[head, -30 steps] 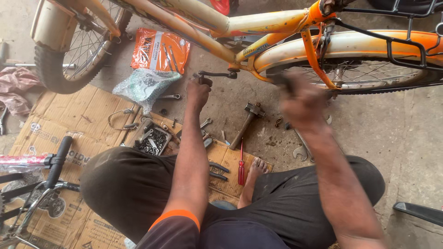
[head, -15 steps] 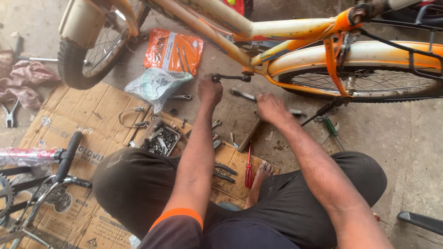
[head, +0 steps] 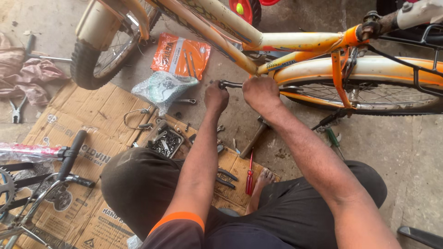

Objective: The person repairs a bicycle by using a hammer and wrench to adjust the rear wheel axle and frame. They repeatedly strike the axle area with a hammer and tighten bolts with a wrench while the bicycle is inverted on the floor.

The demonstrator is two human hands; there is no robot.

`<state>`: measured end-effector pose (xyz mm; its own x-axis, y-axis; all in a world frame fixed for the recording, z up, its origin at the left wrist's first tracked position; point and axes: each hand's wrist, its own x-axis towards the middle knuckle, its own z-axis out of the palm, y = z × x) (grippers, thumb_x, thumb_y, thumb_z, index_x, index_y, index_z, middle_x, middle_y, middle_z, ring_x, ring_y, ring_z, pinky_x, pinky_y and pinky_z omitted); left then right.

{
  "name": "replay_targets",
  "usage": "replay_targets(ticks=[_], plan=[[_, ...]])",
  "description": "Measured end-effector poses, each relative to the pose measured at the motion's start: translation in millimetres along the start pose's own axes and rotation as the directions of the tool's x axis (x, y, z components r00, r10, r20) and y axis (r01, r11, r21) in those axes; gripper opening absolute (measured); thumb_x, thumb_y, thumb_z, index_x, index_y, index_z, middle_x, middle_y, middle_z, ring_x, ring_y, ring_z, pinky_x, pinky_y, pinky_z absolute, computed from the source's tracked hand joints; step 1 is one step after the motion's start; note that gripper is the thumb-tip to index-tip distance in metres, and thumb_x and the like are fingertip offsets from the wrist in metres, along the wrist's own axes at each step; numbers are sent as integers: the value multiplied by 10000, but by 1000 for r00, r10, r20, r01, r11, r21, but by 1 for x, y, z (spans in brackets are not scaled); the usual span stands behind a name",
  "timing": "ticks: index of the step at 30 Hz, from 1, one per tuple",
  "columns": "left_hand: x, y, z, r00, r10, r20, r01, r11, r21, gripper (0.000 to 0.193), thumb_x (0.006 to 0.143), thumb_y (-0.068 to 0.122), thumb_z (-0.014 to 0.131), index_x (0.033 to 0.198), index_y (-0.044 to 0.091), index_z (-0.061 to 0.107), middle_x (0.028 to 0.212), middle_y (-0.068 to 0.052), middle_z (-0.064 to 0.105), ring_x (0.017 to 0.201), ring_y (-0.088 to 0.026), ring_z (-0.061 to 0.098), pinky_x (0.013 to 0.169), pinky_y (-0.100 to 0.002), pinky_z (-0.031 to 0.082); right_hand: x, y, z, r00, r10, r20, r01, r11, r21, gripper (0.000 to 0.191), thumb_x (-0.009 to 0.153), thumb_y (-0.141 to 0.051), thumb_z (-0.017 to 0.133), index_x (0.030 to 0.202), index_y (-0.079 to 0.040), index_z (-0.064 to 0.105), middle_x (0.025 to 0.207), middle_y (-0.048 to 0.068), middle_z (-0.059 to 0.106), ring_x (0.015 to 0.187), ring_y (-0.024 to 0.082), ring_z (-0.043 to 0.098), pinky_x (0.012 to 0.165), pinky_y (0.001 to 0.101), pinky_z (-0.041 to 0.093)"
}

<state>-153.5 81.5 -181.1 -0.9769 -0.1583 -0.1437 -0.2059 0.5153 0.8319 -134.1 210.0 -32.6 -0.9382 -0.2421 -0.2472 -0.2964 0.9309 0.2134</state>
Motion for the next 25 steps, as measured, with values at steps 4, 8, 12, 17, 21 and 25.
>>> replay_targets(ticks=[4,8,12,17,21,25], plan=[[-2,2,-5,999,-36,14,36,999,17,240,866,192,625,1065,120,737,1009,-192,736,983,-414,688,828,-510,536,-6,-15,9,995,-3,-96,9,998,63,214,954,-141,537,894,-79,733,854,141,750,763,287,749,613,441,579],[-7,2,-5,999,-31,28,29,998,48,240,873,189,619,1072,113,731,1019,-190,736,995,-413,688,839,-512,536,-22,-11,21,982,-60,-177,66,997,29,221,930,-142,519,1031,-40,687,830,151,740,745,292,743,578,439,578],[-1,4,-8,999,-29,15,27,997,73,339,813,185,644,1140,121,709,1013,-196,728,977,-413,689,832,-517,533,-8,-5,20,996,-88,-22,91,982,165,224,1018,-138,466,1054,-46,667,931,174,740,817,333,743,672,476,588],[-1,2,-7,996,-69,58,56,978,202,281,855,165,601,1105,111,715,1023,-204,732,1000,-420,691,861,-531,533,-11,9,31,982,-119,144,75,958,276,318,1041,-165,406,1259,-42,603,934,212,733,840,415,712,715,554,564],[2,-5,-4,997,-57,53,37,946,322,289,848,156,599,1113,84,688,1042,-209,723,1008,-414,698,859,-537,538,-4,41,38,917,-266,296,232,961,148,378,1052,-218,396,1319,-56,609,1073,218,713,970,401,706,841,540,577],[8,-18,6,997,-39,60,10,909,416,317,877,157,590,1180,84,650,1164,-194,699,1078,-391,689,912,-521,542,-8,55,55,911,-342,230,264,913,310,583,930,-115,459,1512,-84,484,1160,243,707,1102,369,688,981,511,539]])
